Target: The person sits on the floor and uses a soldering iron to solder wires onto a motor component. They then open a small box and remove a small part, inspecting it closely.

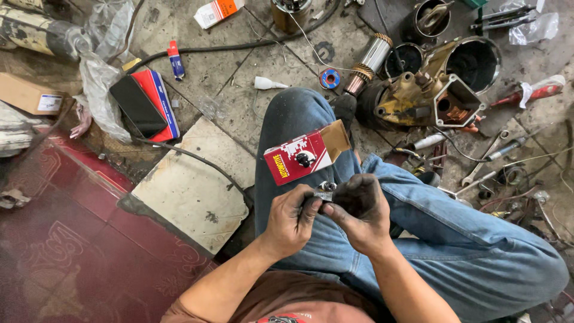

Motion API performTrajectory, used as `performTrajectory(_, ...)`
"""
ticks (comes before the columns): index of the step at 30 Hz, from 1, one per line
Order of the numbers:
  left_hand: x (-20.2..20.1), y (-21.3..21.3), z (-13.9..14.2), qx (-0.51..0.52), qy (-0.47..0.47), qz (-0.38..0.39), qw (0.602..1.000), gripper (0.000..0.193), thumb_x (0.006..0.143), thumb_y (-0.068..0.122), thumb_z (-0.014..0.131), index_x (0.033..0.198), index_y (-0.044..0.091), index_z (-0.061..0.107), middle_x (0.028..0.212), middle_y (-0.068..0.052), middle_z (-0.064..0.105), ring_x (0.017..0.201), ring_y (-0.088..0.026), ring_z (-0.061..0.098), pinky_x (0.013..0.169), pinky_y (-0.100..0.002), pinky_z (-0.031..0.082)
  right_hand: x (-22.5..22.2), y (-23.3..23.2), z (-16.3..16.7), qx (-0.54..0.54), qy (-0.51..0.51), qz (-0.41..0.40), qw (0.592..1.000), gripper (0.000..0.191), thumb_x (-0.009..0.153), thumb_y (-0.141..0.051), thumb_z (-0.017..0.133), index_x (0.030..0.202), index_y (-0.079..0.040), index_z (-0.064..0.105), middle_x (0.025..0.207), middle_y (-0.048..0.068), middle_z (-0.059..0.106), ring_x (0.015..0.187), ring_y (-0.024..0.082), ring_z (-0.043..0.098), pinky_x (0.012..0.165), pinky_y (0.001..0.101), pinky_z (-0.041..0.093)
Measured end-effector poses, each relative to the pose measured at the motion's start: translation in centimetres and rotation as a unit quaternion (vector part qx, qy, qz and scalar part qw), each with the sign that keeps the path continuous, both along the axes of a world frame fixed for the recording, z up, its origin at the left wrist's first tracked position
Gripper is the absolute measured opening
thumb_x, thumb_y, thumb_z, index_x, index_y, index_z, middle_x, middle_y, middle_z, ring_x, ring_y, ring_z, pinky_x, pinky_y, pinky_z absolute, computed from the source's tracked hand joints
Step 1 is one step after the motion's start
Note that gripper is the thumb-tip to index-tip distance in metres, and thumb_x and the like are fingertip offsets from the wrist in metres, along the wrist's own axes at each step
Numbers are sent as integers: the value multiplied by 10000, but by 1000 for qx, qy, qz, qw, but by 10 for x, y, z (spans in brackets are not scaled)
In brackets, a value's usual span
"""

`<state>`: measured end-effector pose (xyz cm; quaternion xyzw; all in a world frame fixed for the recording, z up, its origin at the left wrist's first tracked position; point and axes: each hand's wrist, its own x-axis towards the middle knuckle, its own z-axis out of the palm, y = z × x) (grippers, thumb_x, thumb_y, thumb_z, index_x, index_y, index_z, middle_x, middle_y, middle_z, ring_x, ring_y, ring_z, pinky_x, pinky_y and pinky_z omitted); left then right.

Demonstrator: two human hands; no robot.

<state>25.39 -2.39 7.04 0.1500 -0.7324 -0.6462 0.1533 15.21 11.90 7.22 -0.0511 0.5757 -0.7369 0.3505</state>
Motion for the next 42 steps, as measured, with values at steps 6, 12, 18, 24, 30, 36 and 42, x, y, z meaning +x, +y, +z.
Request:
performTrajectory(6,2,-4,7,28,12,-47,998,163,1077,184,559,1080,22,567,840,-117,625,724,-258,645,655,-359,499,-13,10,-13,60,115,217,967,199,1006,-135,566,1047,20,683,865,13,699,798,75,613,707,243,506)
performTrajectory(12,-1,-5,4,141,-18,-44,989,176,1048,135,576,918,18,599,663,-46,483,600,-106,446,564,-307,398,-10,8,-35,-31,20,209,977,196,1017,-128,543,984,19,667,834,-6,613,750,81,519,655,260,440)
performTrajectory(18,-3,6,-4,156,9,39,987,219,1017,92,567,810,21,560,631,-3,458,588,-63,402,530,-295,361,5,0,-46,-47,-20,145,988,208,993,-107,559,851,23,637,717,1,563,639,91,470,555,290,380)
performTrajectory(24,7,-4,0,107,-45,-24,993,189,1029,158,542,888,32,552,614,2,457,552,-71,430,521,-311,374,-18,4,-34,22,20,293,956,249,1018,-143,560,831,6,629,674,-17,508,628,71,433,555,273,363)
performTrajectory(30,4,0,-1,150,-17,18,988,217,1086,164,512,1110,7,659,798,3,645,721,-51,557,630,-294,467,-6,-10,-13,40,223,101,969,350,869,-49,730,1151,33,540,840,103,615,708,149,579,635,266,504)
performTrajectory(36,2,9,-9,354,-76,35,931,233,1038,143,514,1083,-2,691,724,83,509,616,1,391,529,-220,307,-14,-14,-17,-7,502,89,861,134,977,-72,679,1057,9,609,944,159,666,793,237,676,675,303,542)
performTrajectory(42,4,1,-2,194,31,-50,979,274,1119,212,476,1079,-7,637,746,-22,608,644,-106,530,598,-292,455,8,-8,-18,-56,275,65,958,122,1028,-89,627,971,16,600,830,88,627,634,131,590,560,254,484)
